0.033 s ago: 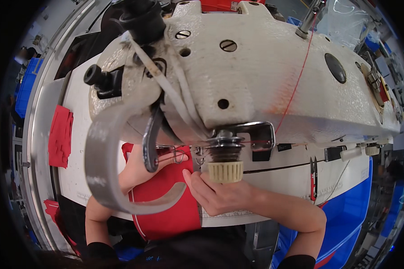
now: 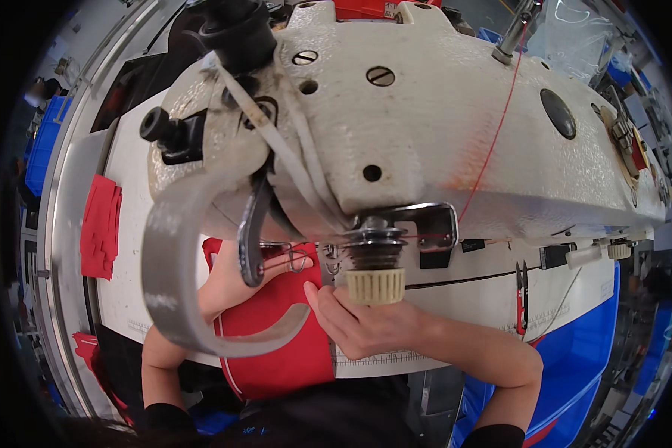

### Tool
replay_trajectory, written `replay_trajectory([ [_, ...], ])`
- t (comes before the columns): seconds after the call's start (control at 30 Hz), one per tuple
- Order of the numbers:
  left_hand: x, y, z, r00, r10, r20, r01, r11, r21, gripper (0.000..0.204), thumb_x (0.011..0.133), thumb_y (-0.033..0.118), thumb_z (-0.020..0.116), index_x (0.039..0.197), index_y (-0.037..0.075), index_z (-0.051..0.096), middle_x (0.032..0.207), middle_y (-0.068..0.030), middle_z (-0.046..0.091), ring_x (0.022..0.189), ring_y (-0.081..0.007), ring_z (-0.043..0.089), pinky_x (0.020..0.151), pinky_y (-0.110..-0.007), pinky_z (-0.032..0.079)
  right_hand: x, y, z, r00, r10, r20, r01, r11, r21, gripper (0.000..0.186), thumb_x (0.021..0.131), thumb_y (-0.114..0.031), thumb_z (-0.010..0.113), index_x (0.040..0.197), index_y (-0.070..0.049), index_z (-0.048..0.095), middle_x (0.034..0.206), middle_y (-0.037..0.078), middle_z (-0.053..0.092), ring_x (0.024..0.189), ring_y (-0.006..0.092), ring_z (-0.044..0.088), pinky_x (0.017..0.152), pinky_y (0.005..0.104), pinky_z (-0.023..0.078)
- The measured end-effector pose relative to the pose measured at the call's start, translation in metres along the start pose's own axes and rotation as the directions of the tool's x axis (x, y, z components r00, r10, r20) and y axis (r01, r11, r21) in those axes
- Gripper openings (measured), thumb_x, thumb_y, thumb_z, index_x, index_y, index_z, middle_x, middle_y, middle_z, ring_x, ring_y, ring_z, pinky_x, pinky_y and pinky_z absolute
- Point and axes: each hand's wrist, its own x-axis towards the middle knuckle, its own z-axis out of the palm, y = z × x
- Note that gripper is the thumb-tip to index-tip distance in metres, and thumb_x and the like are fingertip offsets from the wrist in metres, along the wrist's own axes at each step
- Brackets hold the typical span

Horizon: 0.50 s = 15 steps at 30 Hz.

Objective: Sewing a brand label onto red fabric or leather components using an industrial sewing machine.

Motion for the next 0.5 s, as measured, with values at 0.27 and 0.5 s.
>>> replay_trajectory([
  [0.27,-0.001,0.001,0.001,0.998,-0.053,0.022,0.053,0.999,0.009,0.033,0.075,0.003,0.076,0.102,0.002,0.056,0.083,0.0011,0.062,0.078,-0.0058,0.054,0.072,-0.023,0.046,-0.002,-0.003,-0.002,1.000,-0.008,0.020,0.008,1.000,0.020,0.037,0.063,-0.014,0.059,0.093,0.005,0.068,0.085,0.008,0.060,0.072,0.0139,0.052,0.068,0.0250,0.045],
  [0.5,0.002,-0.020,0.010,1.000,0.025,0.018,-0.029,0.969,0.246,0.034,0.072,0.003,0.077,0.100,0.000,0.057,0.092,-0.0091,0.060,0.081,-0.0189,0.059,0.073,-0.028,0.048,-0.005,-0.008,0.013,0.993,0.092,0.080,-0.106,0.976,0.193,0.036,0.065,-0.016,0.058,0.094,0.004,0.065,0.097,0.012,0.062,0.091,0.0191,0.059,0.073,0.0289,0.047],
])
